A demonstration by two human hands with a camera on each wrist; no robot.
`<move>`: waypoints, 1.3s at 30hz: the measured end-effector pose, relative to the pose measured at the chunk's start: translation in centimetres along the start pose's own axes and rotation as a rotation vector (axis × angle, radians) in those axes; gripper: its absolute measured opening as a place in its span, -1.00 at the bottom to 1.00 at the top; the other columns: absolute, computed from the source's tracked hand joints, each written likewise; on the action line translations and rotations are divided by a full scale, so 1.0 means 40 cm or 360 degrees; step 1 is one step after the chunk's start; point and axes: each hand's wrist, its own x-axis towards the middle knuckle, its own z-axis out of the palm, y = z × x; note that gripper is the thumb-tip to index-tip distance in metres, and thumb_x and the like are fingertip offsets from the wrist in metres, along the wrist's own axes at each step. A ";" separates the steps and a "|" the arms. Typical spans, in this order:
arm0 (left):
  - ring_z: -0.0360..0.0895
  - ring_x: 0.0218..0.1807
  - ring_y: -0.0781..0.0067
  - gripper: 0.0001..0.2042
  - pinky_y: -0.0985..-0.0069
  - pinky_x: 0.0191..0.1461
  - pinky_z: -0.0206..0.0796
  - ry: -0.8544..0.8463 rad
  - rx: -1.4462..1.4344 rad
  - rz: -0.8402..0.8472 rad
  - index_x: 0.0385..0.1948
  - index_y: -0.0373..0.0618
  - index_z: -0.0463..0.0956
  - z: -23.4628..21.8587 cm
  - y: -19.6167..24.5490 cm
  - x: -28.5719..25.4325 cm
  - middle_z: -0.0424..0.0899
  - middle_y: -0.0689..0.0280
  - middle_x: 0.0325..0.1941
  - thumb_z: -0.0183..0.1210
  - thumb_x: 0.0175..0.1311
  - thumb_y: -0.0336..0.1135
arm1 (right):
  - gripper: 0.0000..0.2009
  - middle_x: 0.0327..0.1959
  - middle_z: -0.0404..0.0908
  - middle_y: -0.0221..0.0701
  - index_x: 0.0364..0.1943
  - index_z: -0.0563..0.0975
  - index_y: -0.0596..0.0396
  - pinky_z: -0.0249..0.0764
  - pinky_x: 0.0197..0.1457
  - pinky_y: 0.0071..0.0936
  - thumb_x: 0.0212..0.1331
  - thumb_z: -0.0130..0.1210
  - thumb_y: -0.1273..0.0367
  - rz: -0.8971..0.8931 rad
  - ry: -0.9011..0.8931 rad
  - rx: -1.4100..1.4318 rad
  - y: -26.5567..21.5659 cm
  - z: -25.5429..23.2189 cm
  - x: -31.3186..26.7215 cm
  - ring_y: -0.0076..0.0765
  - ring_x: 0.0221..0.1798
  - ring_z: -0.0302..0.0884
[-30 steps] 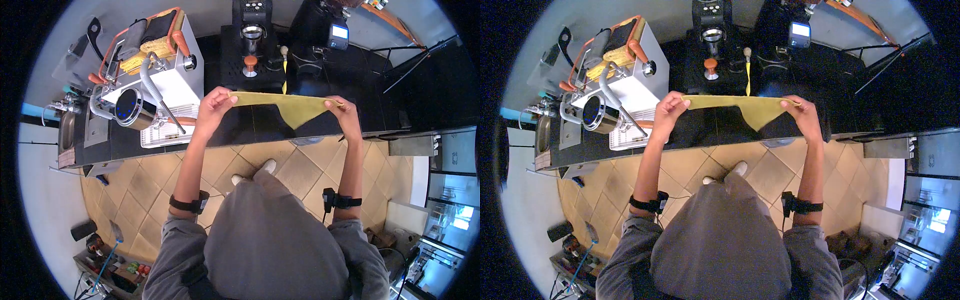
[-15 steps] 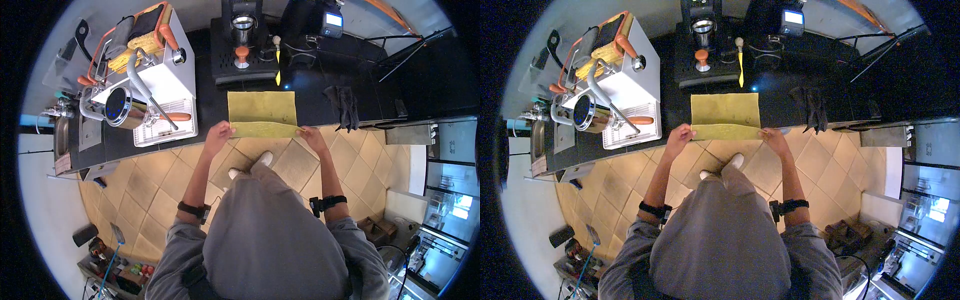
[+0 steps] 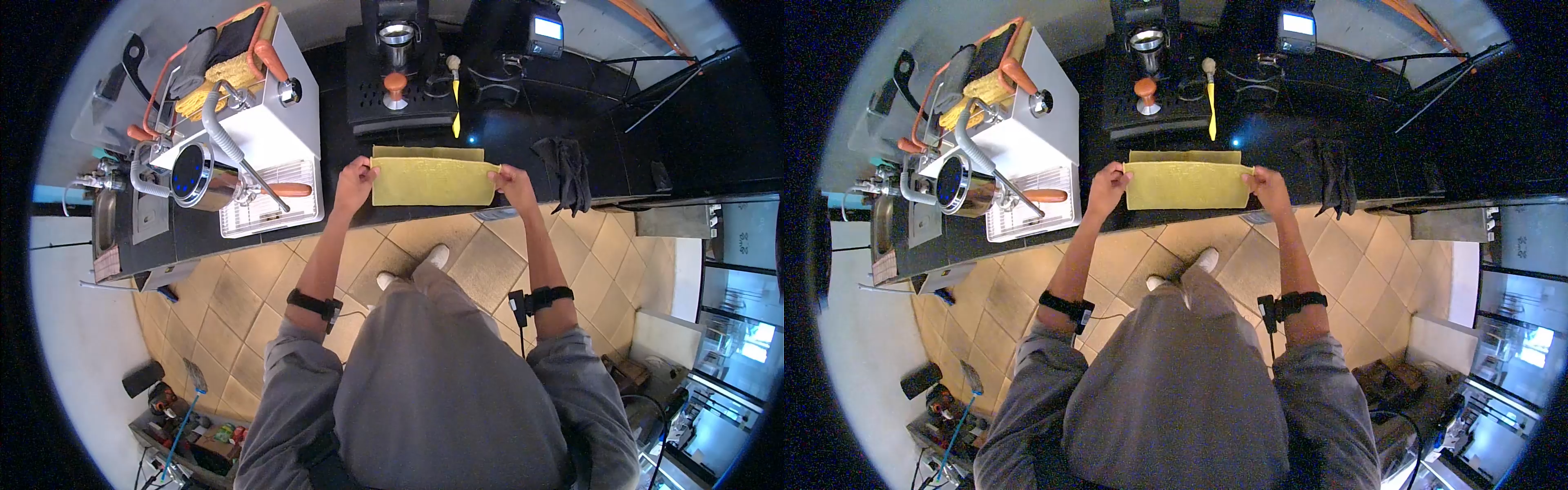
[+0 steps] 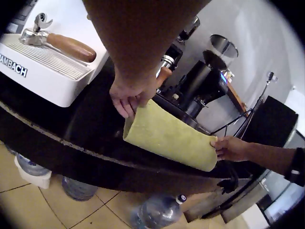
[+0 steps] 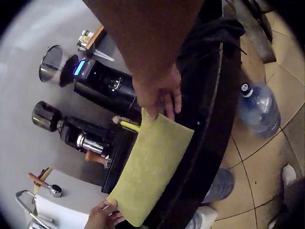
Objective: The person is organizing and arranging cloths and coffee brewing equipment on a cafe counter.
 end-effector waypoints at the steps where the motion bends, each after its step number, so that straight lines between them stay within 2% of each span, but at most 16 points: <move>1: 0.56 -0.54 0.41 -0.88 0.46 -0.40 0.35 0.0030 0.0033 -0.0005 -0.34 -0.24 0.50 0.002 0.003 0.015 0.63 0.14 -0.53 0.24 0.21 -0.42 | -0.81 -0.52 0.55 -0.56 -0.40 0.56 0.19 0.40 -0.38 -0.63 0.28 0.18 0.34 0.0072 -0.0003 0.0078 -0.004 -0.001 0.015 -0.71 -0.45 0.42; 4: 0.61 -0.49 0.29 -0.87 0.40 -0.36 0.40 0.0058 0.0186 -0.0031 -0.35 -0.24 0.51 0.007 0.006 0.049 0.64 0.10 -0.51 0.25 0.18 -0.41 | -0.84 -0.54 0.62 -0.40 -0.42 0.58 0.24 0.48 -0.39 -0.48 0.22 0.19 0.40 0.0036 0.0023 -0.0141 -0.010 0.004 0.063 -0.58 -0.49 0.53; 9: 0.65 -0.43 0.21 -0.87 0.36 -0.31 0.44 0.0095 0.0304 -0.0123 -0.35 -0.23 0.51 0.028 -0.018 0.095 0.66 0.09 -0.47 0.25 0.16 -0.41 | -0.88 -0.52 0.66 -0.34 -0.33 0.64 0.20 0.52 -0.38 -0.45 0.17 0.21 0.40 0.0181 0.0058 -0.0120 -0.004 0.024 0.113 -0.47 -0.49 0.60; 11: 0.65 -0.42 0.19 -0.88 0.35 -0.30 0.45 0.0109 0.0292 -0.0144 -0.36 -0.22 0.52 0.036 -0.022 0.104 0.66 0.10 -0.46 0.25 0.16 -0.41 | -0.88 -0.50 0.68 -0.32 -0.33 0.64 0.19 0.52 -0.37 -0.44 0.15 0.21 0.41 0.0215 0.0063 -0.0127 0.055 0.041 0.147 -0.39 -0.48 0.63; 13: 0.62 -0.46 0.16 -0.88 0.33 -0.30 0.47 0.0378 0.0259 -0.0002 -0.36 -0.21 0.51 0.054 -0.024 0.098 0.64 0.14 -0.52 0.24 0.16 -0.41 | -0.82 -0.39 0.69 -0.24 -0.23 0.62 0.15 0.56 -0.25 -0.34 0.08 0.24 0.40 -0.0015 0.0058 -0.0284 0.142 0.046 0.175 -0.19 -0.33 0.67; 14: 0.63 -0.28 0.12 -0.84 0.31 -0.15 0.48 0.0374 0.0223 -0.0123 -0.25 -0.18 0.50 0.053 0.005 0.089 0.65 0.09 -0.29 0.22 0.16 -0.43 | -0.82 -0.39 0.69 -0.24 -0.23 0.62 0.15 0.56 -0.25 -0.34 0.08 0.24 0.40 0.0010 0.0072 -0.0295 0.134 0.044 0.158 -0.19 -0.33 0.67; 16: 0.55 -0.01 0.06 -0.70 0.24 0.09 0.39 0.0670 0.0566 0.0102 -0.04 -0.12 0.45 0.072 0.078 0.058 0.53 0.03 0.05 0.20 0.17 -0.44 | -0.66 -0.27 0.65 -0.14 -0.08 0.55 0.11 0.55 -0.09 -0.22 0.01 0.25 0.39 -0.0071 0.0535 -0.0554 0.096 0.072 0.138 0.00 -0.16 0.61; 17: 0.55 -0.01 0.06 -0.70 0.24 0.09 0.39 0.0650 0.0554 0.0108 -0.04 -0.12 0.45 0.084 0.100 0.041 0.53 0.03 0.05 0.20 0.17 -0.44 | -0.54 -0.19 0.59 -0.08 0.02 0.47 0.14 0.52 -0.02 -0.11 -0.02 0.28 0.36 0.0050 0.0610 -0.0660 0.045 0.079 0.112 0.09 -0.11 0.55; 19: 0.29 0.32 -0.03 -0.52 0.09 0.34 0.18 0.0112 0.0686 0.0519 0.22 -0.03 0.34 0.103 0.125 0.009 0.23 0.03 0.38 0.18 0.23 -0.35 | -0.50 -0.15 0.57 -0.06 0.06 0.43 0.14 0.51 0.00 -0.13 -0.01 0.29 0.32 0.0124 0.0573 -0.0727 0.057 0.104 0.072 0.07 -0.10 0.55; 22: 0.07 0.49 -0.01 -0.43 -0.05 0.46 -0.04 -0.0156 0.1090 0.0671 0.37 0.05 0.21 0.185 0.115 -0.013 0.08 0.07 0.49 0.11 0.32 -0.16 | -0.39 -0.10 0.53 -0.04 0.11 0.35 0.19 0.46 0.09 -0.09 -0.02 0.32 0.24 0.0110 0.0426 -0.0855 0.035 0.144 0.017 0.14 -0.06 0.52; 25: -0.14 0.57 0.06 -0.40 -0.09 0.52 -0.21 -0.0350 0.1213 0.0537 0.43 0.12 0.13 0.234 0.060 -0.028 -0.06 0.11 0.56 0.01 0.37 -0.02 | -0.37 -0.07 0.53 -0.02 0.10 0.35 0.22 0.42 0.15 -0.07 -0.04 0.34 0.23 0.0144 0.0283 -0.1049 0.025 0.182 -0.001 0.16 -0.01 0.50; 28: -0.09 0.54 -0.06 -0.37 -0.19 0.46 -0.13 -0.0263 0.1177 0.0607 0.43 0.08 0.11 0.240 0.052 -0.046 -0.06 0.06 0.55 0.05 0.35 -0.04 | -0.30 0.03 0.50 -0.03 0.13 0.32 0.21 0.37 0.23 -0.09 -0.09 0.37 0.18 0.0168 0.0301 -0.0839 0.026 0.186 -0.005 0.16 0.10 0.45; 30: -0.09 0.54 -0.05 -0.38 -0.19 0.46 -0.14 -0.0233 0.1187 0.0600 0.43 0.08 0.10 0.248 0.051 -0.064 -0.06 0.06 0.55 0.03 0.35 -0.03 | -0.40 -0.07 0.59 -0.10 0.01 0.42 0.23 0.45 0.14 -0.14 -0.12 0.38 0.21 0.0273 0.0531 -0.0765 0.025 0.187 -0.013 0.10 0.01 0.54; 34: -0.12 0.55 -0.04 -0.39 -0.20 0.47 -0.17 -0.0182 0.1176 0.0543 0.44 0.09 0.10 0.263 0.054 -0.097 -0.09 0.07 0.56 0.01 0.37 -0.03 | -0.57 -0.30 0.65 -0.18 -0.18 0.53 0.23 0.53 -0.06 -0.25 -0.13 0.36 0.27 0.0413 0.0379 -0.0623 0.057 0.163 0.005 -0.05 -0.21 0.62; 36: -0.13 0.56 -0.03 -0.39 -0.20 0.47 -0.17 -0.0172 0.1187 0.0508 0.43 0.09 0.10 0.267 0.051 -0.107 -0.09 0.07 0.56 0.00 0.37 -0.03 | -0.72 -0.49 0.62 -0.24 -0.31 0.56 0.23 0.52 -0.25 -0.32 -0.10 0.31 0.36 0.0274 0.0403 -0.0376 0.028 0.162 0.004 -0.18 -0.41 0.60; 39: -0.18 0.58 0.01 -0.38 -0.23 0.46 -0.20 -0.0209 0.0953 0.0399 0.43 0.08 0.11 0.263 0.040 -0.107 -0.12 0.09 0.57 0.05 0.33 -0.10 | -0.76 -0.39 0.67 -0.15 -0.30 0.56 0.12 0.56 -0.19 -0.19 -0.05 0.28 0.34 0.0068 0.0445 -0.0396 -0.061 0.201 0.004 -0.01 -0.27 0.67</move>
